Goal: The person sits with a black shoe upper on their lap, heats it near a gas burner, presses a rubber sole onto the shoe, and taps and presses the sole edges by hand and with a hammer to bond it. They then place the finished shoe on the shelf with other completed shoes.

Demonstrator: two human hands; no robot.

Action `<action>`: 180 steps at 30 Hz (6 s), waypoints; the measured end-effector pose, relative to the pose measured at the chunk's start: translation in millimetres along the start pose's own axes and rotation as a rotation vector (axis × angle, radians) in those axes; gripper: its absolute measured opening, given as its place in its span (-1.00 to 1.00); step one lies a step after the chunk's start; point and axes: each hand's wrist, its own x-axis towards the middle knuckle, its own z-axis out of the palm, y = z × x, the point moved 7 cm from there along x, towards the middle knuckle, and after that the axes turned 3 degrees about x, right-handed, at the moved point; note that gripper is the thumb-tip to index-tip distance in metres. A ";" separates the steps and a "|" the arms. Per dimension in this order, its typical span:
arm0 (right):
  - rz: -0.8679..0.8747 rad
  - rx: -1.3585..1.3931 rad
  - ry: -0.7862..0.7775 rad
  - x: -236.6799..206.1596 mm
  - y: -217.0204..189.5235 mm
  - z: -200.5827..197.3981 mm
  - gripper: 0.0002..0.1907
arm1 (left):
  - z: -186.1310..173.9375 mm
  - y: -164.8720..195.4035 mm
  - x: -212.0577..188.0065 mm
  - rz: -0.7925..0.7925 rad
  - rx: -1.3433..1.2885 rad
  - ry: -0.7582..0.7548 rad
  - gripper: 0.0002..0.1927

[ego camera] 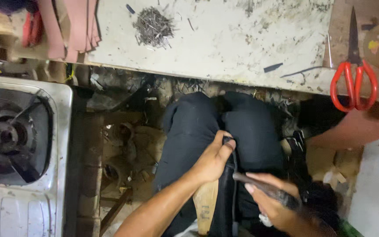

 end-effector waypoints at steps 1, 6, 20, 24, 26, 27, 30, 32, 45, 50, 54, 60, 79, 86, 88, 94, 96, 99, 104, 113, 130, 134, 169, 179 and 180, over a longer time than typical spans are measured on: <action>0.040 0.005 -0.031 2.0 2.4 -0.5 -0.59 | 1.0 -0.4 -0.2 -0.017 0.003 -0.008 -0.62; -0.032 0.391 -0.060 15.6 4.4 -9.6 -0.64 | -0.4 5.9 -1.2 -0.009 -0.005 -0.032 -0.63; 0.055 0.239 -0.010 38.7 4.6 -12.4 -0.70 | -1.7 10.3 0.1 0.007 0.051 -0.079 -0.51; -0.008 0.209 -0.083 48.0 -10.1 -10.5 -0.70 | -2.8 17.9 -5.6 0.003 0.139 -0.158 -0.19; -0.017 0.204 -0.076 51.8 -17.4 -10.7 -0.69 | -2.2 21.9 -7.2 0.013 0.159 -0.190 -0.05; 0.003 0.186 -0.059 53.7 -19.0 -10.8 -0.69 | -1.8 22.6 -8.0 0.007 0.155 -0.199 -0.01; -0.004 0.165 -0.022 57.1 -26.3 -8.2 -0.68 | -0.8 26.3 -12.8 0.018 0.143 -0.198 -0.01; -0.023 0.200 -0.011 56.5 -30.3 -6.1 -0.66 | -0.3 32.6 -18.0 0.056 0.129 -0.190 -0.05; -0.683 0.152 -0.012 -78.9 -72.0 -37.9 -0.59 | -1.0 143.5 -116.9 0.731 0.431 -0.056 -0.38; -0.339 0.095 -0.055 -91.8 -34.6 -57.6 -0.59 | 22.8 147.8 -147.6 0.922 0.496 -0.109 -0.44; -0.452 -0.006 -0.066 -102.1 -35.8 -63.0 -0.60 | 34.8 142.3 -161.5 0.965 0.544 -0.137 -0.44; -0.234 -0.082 -0.147 -96.8 -36.3 -73.1 -0.64 | 44.8 139.7 -177.2 0.983 0.583 -0.168 -0.31; -0.466 -0.028 0.410 -139.2 -13.4 -88.3 -0.34 | 87.3 19.2 -185.6 0.167 -0.395 -0.648 -0.17; -0.819 -0.112 0.453 -148.1 -0.1 9.1 -0.50 | 84.0 -19.4 -110.5 -0.128 -1.219 -0.013 -0.30; -0.343 0.114 0.415 -131.2 36.5 -1.2 -0.58 | 77.5 -26.4 -101.0 -0.119 -1.210 0.009 -0.19; -0.826 -0.206 0.256 -151.2 11.2 18.1 -0.54 | 69.5 -43.6 -96.1 -0.132 -1.169 0.126 -0.24; -1.074 -0.260 0.370 -153.4 1.7 32.7 -0.62 | 69.8 -46.1 -94.5 -0.126 -1.108 0.122 -0.22; -0.942 -0.151 0.346 -134.4 10.9 38.1 -0.70 | 62.1 -48.0 -94.0 -0.040 -1.019 0.182 -0.28; -0.949 -0.290 0.414 -128.9 10.1 33.1 -0.66 | 60.6 -55.2 -90.3 -0.031 -0.998 0.199 -0.31; -0.750 -0.176 0.444 -92.5 10.9 30.3 -0.69 | 36.4 -55.6 -72.4 0.232 -0.849 0.334 -0.40; -0.120 0.015 0.519 -14.8 72.9 0.0 -0.68 | 28.0 -58.4 -60.7 0.260 -0.925 0.191 -0.34; -0.134 -0.016 0.484 -4.3 69.0 1.2 -0.69 | 26.5 -61.7 -54.1 0.241 -0.902 0.171 -0.34; -0.171 0.824 -0.198 7.7 56.9 -11.2 -0.65 | -4.0 -2.7 -21.4 0.007 -0.723 -0.110 -0.55; -0.115 0.093 -0.116 12.3 5.9 -19.7 -0.69 | -6.6 -11.6 -9.0 0.013 -0.458 -0.062 -0.59; -0.075 0.084 -0.161 18.0 -0.6 -21.2 -0.69 | -7.1 -10.9 -5.5 0.010 -0.480 -0.071 -0.59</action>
